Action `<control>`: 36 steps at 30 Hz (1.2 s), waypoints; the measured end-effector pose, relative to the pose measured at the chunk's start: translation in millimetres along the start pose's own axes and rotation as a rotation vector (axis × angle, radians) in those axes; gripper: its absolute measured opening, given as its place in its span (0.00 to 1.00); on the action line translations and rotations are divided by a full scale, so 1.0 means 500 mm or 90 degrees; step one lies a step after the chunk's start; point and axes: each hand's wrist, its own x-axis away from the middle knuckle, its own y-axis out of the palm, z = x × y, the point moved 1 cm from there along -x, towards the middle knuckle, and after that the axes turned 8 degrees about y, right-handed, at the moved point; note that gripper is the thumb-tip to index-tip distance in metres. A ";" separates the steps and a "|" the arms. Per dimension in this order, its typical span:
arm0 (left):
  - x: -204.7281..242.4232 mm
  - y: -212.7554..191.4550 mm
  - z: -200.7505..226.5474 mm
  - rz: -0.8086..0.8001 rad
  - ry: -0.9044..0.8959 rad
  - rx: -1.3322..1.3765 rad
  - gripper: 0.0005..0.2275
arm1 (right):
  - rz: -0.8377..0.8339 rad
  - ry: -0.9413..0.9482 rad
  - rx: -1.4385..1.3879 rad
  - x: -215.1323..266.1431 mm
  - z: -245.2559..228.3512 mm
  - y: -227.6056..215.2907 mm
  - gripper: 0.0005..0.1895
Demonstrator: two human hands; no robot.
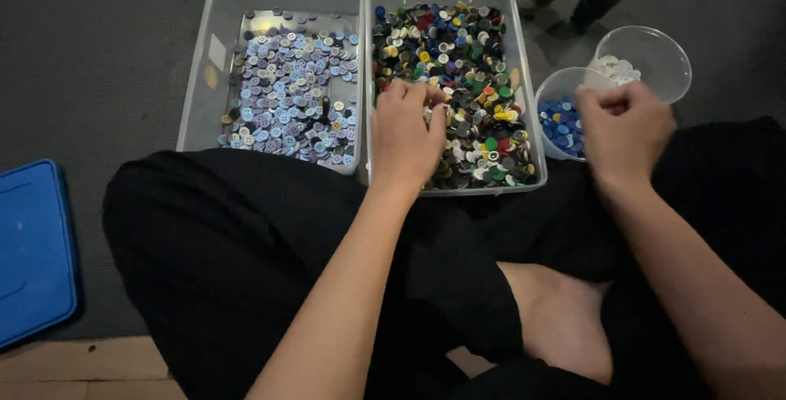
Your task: Sorting a large variety of buttons from a central bin into smaller containers based on their characteristics.
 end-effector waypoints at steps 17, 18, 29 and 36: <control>-0.183 0.174 -0.083 -0.215 0.196 -0.454 0.06 | 0.078 -0.242 0.000 0.076 -0.060 0.018 0.10; -0.187 0.178 -0.084 -0.219 0.195 -0.458 0.04 | 0.075 -0.246 0.009 0.076 -0.060 0.020 0.10; -0.142 0.100 -0.029 -0.174 0.065 -0.372 0.04 | 0.030 -0.281 -0.023 0.075 -0.063 0.022 0.08; -0.059 0.039 0.039 -0.127 0.039 0.073 0.08 | -0.002 -0.410 -0.089 0.068 -0.049 0.037 0.10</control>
